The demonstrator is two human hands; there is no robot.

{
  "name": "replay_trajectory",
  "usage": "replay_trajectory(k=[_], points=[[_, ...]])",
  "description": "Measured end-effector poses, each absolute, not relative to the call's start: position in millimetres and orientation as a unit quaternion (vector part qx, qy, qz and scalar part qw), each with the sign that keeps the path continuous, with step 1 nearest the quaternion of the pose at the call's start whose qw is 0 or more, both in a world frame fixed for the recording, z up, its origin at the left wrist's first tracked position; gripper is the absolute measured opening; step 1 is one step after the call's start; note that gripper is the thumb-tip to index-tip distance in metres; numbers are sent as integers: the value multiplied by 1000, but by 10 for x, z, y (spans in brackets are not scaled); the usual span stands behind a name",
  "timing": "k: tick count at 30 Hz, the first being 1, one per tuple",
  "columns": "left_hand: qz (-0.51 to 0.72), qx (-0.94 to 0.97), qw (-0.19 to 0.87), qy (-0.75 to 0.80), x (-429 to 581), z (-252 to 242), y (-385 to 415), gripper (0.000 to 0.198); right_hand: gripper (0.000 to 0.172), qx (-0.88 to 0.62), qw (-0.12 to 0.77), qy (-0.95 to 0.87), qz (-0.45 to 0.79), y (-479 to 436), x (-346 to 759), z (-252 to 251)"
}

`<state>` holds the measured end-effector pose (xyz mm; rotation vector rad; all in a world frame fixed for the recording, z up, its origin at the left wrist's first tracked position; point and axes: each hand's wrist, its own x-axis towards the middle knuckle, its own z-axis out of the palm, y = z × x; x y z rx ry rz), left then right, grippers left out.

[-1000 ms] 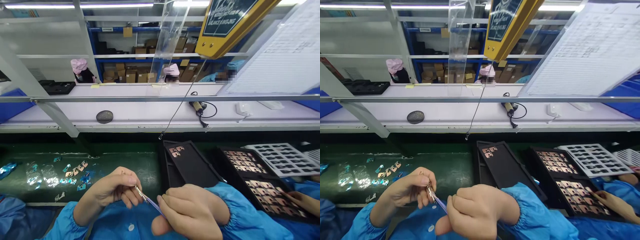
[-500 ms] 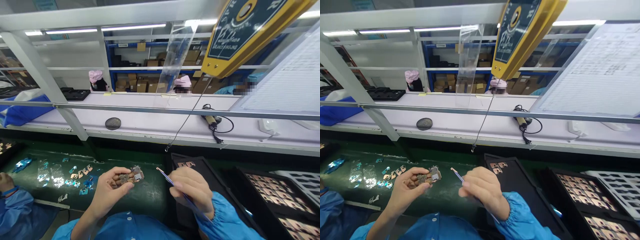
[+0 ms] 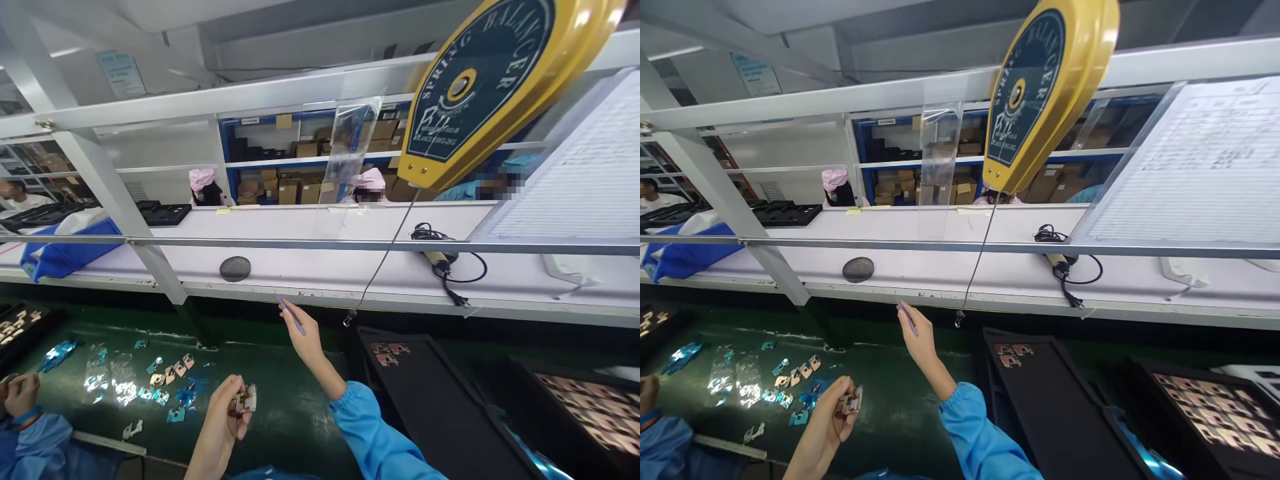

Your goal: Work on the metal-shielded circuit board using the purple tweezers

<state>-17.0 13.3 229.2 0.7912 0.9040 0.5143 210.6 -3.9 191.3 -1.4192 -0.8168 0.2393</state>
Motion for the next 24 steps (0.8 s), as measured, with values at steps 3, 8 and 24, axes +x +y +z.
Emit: replay_trajectory(k=[3,8,24], points=[[222,345,791,454,-230,2145,120,52,41,-647,661,-370,89,137,2177,1793],[234,318,775,493,-396,1942,220,47,37,-662,649,-364,89,250,2174,1756],[283,330,764,477,-259,2178,530,37,46,-576,767,-214,182,-94,2147,1960]])
